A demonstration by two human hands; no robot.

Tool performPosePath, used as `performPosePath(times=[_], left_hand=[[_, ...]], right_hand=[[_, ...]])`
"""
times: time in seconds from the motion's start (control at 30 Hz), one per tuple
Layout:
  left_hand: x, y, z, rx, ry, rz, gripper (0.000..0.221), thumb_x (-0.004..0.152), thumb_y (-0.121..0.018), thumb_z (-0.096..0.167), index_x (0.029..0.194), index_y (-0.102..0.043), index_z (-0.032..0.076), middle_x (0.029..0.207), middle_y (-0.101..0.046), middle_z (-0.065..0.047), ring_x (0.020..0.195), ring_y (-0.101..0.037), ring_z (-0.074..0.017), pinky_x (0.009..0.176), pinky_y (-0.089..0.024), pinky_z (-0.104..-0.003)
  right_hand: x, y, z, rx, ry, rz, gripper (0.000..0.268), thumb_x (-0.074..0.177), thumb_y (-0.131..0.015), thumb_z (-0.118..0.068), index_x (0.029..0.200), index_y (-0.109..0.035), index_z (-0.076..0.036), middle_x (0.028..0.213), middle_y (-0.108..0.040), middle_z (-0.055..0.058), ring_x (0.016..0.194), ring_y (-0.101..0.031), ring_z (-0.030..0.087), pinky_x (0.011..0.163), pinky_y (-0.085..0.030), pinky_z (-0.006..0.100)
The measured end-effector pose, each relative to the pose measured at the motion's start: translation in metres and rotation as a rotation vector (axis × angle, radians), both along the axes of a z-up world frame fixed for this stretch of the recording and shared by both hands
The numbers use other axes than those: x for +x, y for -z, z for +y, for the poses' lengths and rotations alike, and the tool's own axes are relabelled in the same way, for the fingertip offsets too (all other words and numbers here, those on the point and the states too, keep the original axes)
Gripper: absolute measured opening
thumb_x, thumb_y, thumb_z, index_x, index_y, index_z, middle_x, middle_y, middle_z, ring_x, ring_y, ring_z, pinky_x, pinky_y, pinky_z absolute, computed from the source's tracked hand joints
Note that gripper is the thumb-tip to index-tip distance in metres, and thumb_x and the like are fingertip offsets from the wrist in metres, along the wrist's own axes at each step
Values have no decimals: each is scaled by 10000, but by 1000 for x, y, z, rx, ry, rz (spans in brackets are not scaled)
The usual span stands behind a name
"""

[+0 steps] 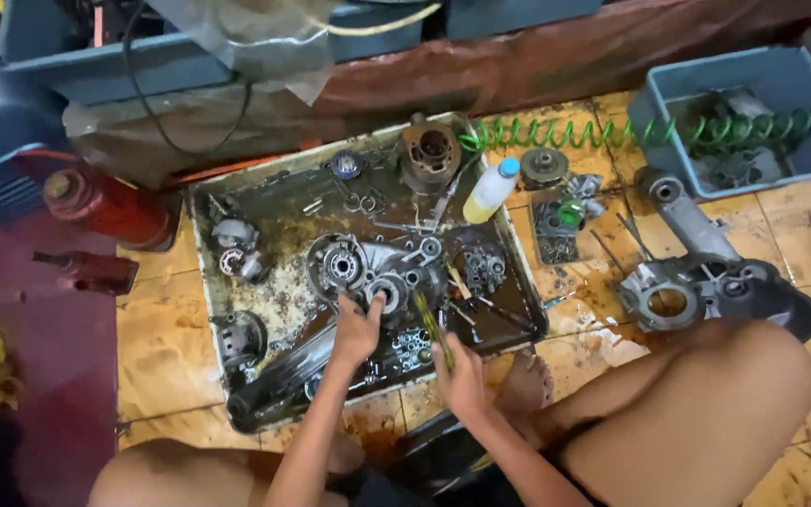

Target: The person scrubs a disassembled engine crankcase with a brush and solvent in a metal tray. They repeatedly scrub the interior surfaces and crevices of the crankcase, occasionally dipping the brush into the liquid.

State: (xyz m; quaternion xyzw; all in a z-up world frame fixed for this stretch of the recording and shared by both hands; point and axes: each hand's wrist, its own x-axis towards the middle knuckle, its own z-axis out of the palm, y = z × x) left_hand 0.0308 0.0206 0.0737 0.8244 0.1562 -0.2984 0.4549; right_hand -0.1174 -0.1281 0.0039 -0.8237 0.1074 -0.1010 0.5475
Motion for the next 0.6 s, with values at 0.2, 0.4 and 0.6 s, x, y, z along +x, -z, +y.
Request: performPosePath(times=[0.2, 0.4, 0.6], left_hand=[[5, -14, 4, 130, 125, 6, 709, 963, -515, 624, 1310, -456, 8, 1318, -571, -197, 1204, -565, -342, 1017, -506, -493], [3, -23, 2, 122, 135, 19, 870, 973, -487, 616, 1519, -298, -33, 1572, -384, -253, 1460, -375, -406, 1216, -339, -541], [3, -23, 1, 83, 89, -37, 709, 977, -546, 533, 1433, -424, 5, 1470, -518, -217, 1367, -486, -388, 1161, -409, -530]], right_hand=[[-2, 6, 8, -1, 27, 36, 131, 1054, -544, -123, 965, -626, -73, 675, -664, -2, 462, -593, 86, 341, -471, 165], [-10, -19, 17, 18, 14, 40, 134, 1040, -547, -152, 950, -626, -91, 653, -608, -23, 516, -605, 98, 443, -450, 213], [-12, -22, 29, 103, 70, -11, 198, 1061, -524, -152, 868, -568, -131, 701, -539, -51, 543, -514, 81, 449, -435, 203]])
